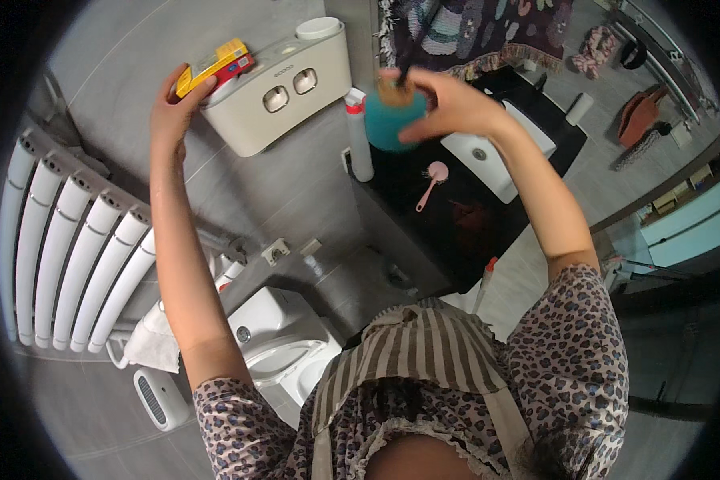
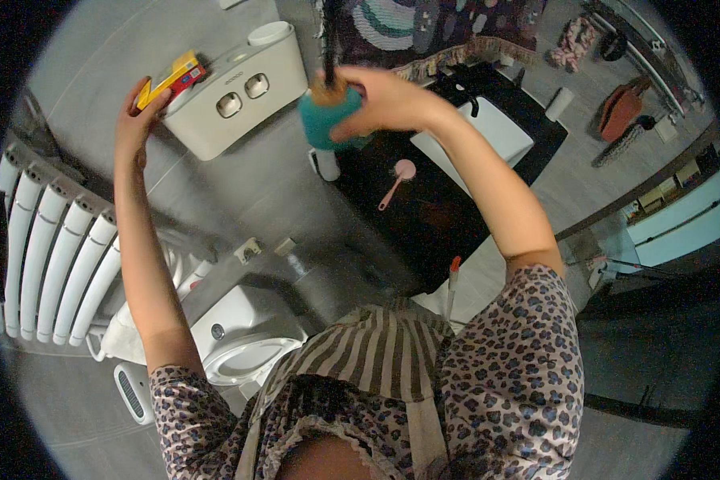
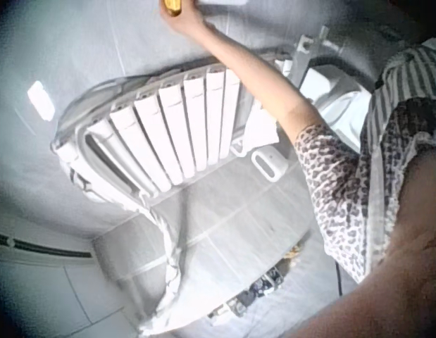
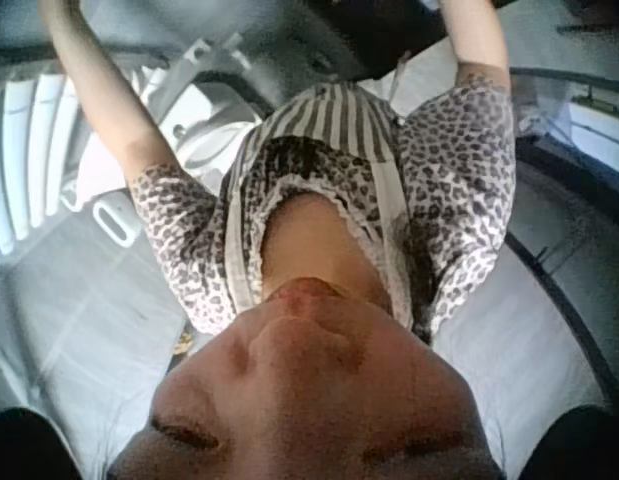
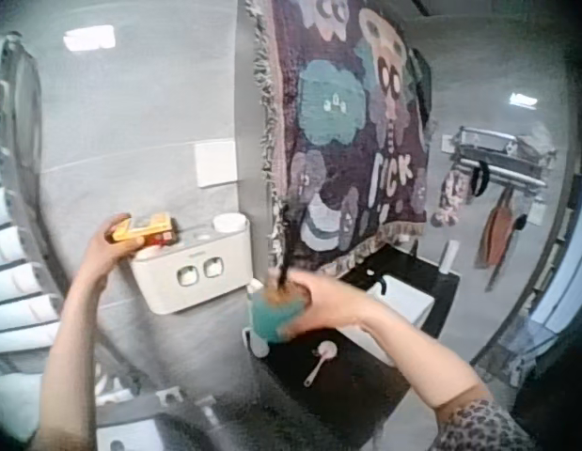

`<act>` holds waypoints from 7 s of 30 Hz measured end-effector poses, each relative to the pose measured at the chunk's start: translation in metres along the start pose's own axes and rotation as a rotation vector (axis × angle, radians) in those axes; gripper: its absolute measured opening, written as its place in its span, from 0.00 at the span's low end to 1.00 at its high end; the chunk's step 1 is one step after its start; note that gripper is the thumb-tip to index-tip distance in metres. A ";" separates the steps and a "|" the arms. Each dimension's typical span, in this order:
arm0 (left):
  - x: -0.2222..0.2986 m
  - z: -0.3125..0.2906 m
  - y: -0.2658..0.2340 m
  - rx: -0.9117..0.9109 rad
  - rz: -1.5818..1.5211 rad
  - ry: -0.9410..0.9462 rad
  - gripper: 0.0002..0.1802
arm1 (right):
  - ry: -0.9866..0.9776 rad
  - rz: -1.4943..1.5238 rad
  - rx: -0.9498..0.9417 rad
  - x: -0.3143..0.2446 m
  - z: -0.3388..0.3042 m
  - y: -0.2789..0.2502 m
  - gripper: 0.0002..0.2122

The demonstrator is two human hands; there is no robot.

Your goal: The person wipes a wall-mounted radiator and a small white device with a cloth, then rinses the cloth in the sink. They hang the cloth on the radiator, remove a wall-mounted dispenser, rinse its components in the sink, and reassemble it.

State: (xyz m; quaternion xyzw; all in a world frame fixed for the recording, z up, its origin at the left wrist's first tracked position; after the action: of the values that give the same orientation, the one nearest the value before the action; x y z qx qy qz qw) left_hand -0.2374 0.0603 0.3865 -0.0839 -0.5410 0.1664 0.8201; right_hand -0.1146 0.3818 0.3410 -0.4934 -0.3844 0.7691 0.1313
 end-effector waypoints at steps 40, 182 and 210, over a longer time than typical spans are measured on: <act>-0.180 -0.237 0.225 -0.083 0.053 -0.267 0.34 | -0.136 -0.490 0.089 0.294 -0.078 0.113 0.16; 0.006 -0.045 0.036 0.363 0.280 0.211 0.51 | -0.073 2.372 0.586 0.075 0.148 0.160 0.33; -0.004 -0.049 0.035 0.382 0.124 0.211 0.51 | 0.033 2.395 0.573 0.052 0.149 0.193 0.31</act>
State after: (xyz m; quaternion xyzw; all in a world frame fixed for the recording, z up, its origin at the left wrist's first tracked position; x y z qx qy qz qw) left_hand -0.2002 0.0935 0.3521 0.0230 -0.4047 0.3065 0.8612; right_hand -0.2334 0.2140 0.2002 -0.4977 0.4949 0.4545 -0.5485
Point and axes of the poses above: each hand's wrist, its own z-axis towards the middle knuckle, its own y-axis out of the palm, x = y × z, the point moved 9 cm from there along z, towards the middle knuckle, and after that the axes turned 5 degrees about -y, right-handed, at the moved point
